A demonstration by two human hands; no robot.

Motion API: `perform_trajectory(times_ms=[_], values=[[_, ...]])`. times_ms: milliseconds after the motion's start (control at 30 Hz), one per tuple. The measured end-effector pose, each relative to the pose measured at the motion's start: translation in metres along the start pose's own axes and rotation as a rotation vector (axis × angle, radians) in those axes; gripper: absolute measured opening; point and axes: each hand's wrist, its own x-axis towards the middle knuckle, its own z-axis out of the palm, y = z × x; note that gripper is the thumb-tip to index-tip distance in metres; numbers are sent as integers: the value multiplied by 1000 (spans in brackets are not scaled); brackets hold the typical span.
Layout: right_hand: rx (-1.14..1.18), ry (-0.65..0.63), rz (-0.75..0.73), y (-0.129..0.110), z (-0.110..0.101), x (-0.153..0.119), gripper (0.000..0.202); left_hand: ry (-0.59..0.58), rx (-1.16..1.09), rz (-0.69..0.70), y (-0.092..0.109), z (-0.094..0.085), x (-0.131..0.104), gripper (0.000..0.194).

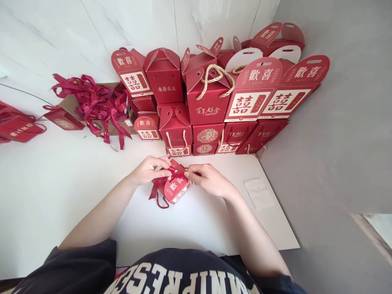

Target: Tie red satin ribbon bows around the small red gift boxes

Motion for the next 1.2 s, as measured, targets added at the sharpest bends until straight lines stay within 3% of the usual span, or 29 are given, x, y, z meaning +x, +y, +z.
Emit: perform_trajectory(times_ms=[200, 367, 500, 700, 933, 1033, 1200], values=[[-10, 22, 24, -2, -5, -4, 29, -54, -35, -95, -1, -4, -2, 26], [131, -37, -83, -10, -2, -4, 25, -81, 62, -144, -1, -7, -3, 34], [128, 88, -180, -11, 12, 3, 21, -129, 55, -137, 0, -7, -4, 36], [-212, 254, -371, -6, 32, 15, 15, -143, 87, -92, 4, -8, -4, 26], [-555, 296, -359, -11, 41, 13, 24, -93, 181, -40, 6, -6, -4, 21], [-433, 304, -350, -11, 39, 12, 23, -85, 188, -30, 5, -4, -4, 15], [-286, 465, -224, -1, 36, 16, 11, -89, -74, -143, 5, -1, -5, 23]])
